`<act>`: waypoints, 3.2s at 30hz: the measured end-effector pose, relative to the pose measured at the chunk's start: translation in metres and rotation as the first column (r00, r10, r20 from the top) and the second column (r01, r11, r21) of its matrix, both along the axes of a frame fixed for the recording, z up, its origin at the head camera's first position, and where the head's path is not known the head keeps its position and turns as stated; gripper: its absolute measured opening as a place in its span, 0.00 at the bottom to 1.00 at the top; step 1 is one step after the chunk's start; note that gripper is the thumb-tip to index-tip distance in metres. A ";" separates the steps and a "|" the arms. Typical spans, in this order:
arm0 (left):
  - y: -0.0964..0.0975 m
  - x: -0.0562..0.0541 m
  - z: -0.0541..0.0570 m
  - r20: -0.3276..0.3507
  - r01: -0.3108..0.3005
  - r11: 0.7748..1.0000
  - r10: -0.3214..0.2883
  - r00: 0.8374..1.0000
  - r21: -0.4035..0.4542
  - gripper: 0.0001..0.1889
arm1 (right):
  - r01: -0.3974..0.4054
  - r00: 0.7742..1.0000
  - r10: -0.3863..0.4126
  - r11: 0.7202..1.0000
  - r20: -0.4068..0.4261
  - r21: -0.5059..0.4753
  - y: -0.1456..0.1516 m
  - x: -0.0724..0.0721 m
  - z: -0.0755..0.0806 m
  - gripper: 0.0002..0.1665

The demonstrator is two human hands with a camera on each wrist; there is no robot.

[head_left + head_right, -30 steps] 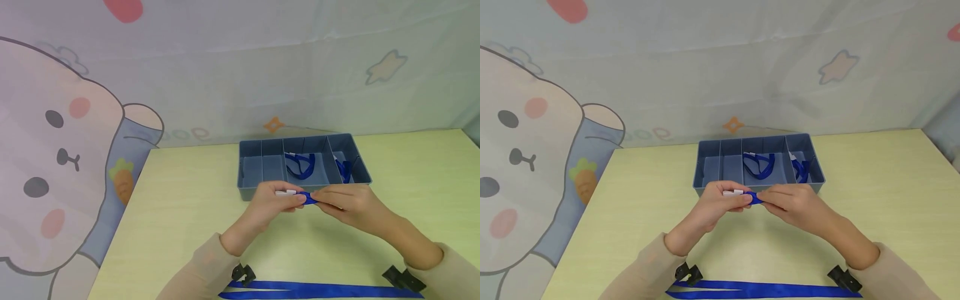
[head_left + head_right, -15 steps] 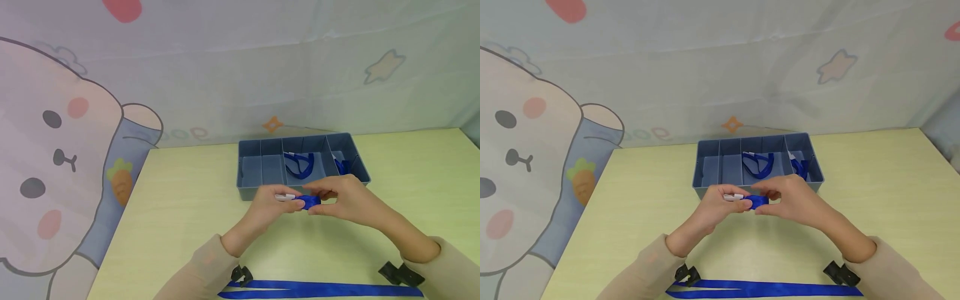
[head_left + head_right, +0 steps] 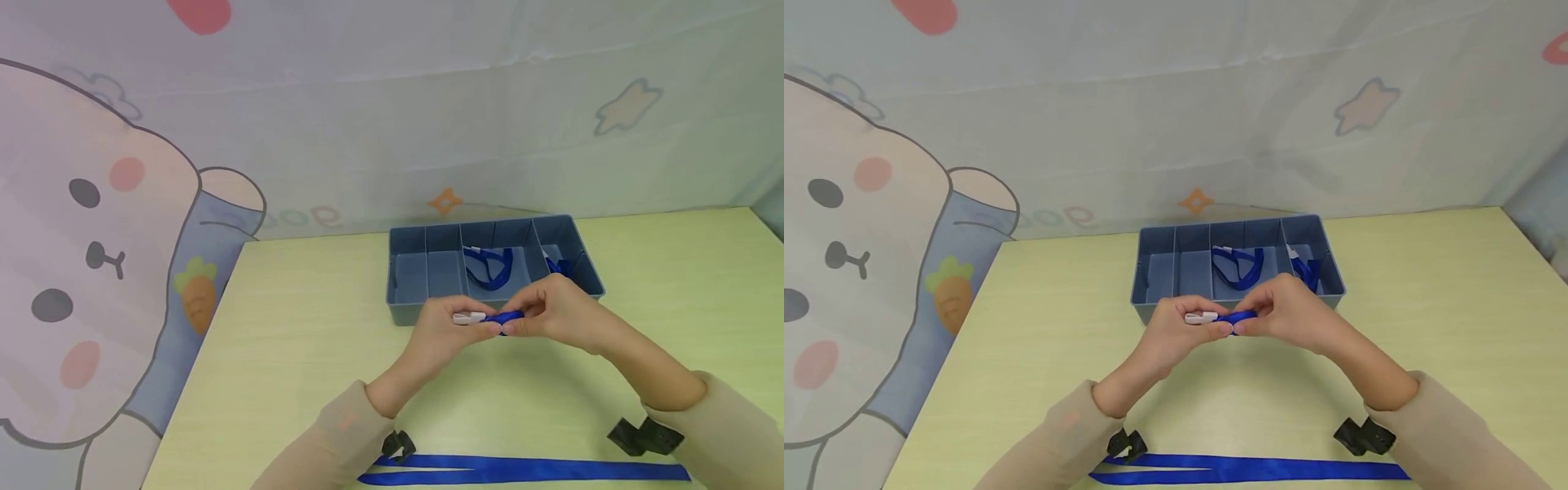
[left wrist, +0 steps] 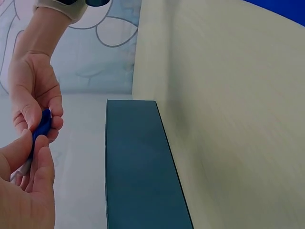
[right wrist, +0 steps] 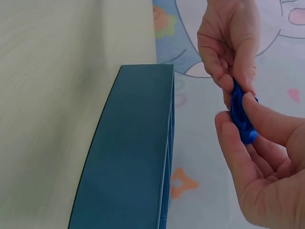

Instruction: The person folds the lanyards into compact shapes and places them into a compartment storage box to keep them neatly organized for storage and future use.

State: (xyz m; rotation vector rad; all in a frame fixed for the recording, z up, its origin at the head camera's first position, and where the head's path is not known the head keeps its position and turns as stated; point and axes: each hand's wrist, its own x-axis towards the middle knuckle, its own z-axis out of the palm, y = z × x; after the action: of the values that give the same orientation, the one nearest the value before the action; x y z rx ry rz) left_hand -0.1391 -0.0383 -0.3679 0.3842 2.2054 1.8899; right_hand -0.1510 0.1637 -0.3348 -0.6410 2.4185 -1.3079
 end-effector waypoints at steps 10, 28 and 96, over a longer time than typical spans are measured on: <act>0.000 -0.004 0.002 0.094 -0.073 0.995 0.067 0.993 0.069 0.08 | 0.053 0.997 -0.055 0.998 -0.057 -0.038 -0.009 -0.006 -0.010 0.05; -0.026 -0.017 -0.001 0.113 -0.004 0.996 -0.006 0.994 0.089 0.17 | 0.024 1.000 -0.025 0.997 -0.010 -0.067 -0.013 -0.017 -0.015 0.08; -0.071 -0.057 -0.058 -0.169 -0.576 0.810 0.556 0.814 -0.109 0.19 | 0.214 0.973 -0.207 0.975 -0.103 0.060 -0.048 -0.127 -0.046 0.10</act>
State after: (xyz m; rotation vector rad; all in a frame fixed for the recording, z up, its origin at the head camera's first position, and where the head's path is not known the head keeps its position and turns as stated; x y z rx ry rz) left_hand -0.1961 -0.1091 -0.4261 -0.2265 2.7644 1.9676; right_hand -0.2785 0.1155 -0.3805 -0.4469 2.6596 -1.2890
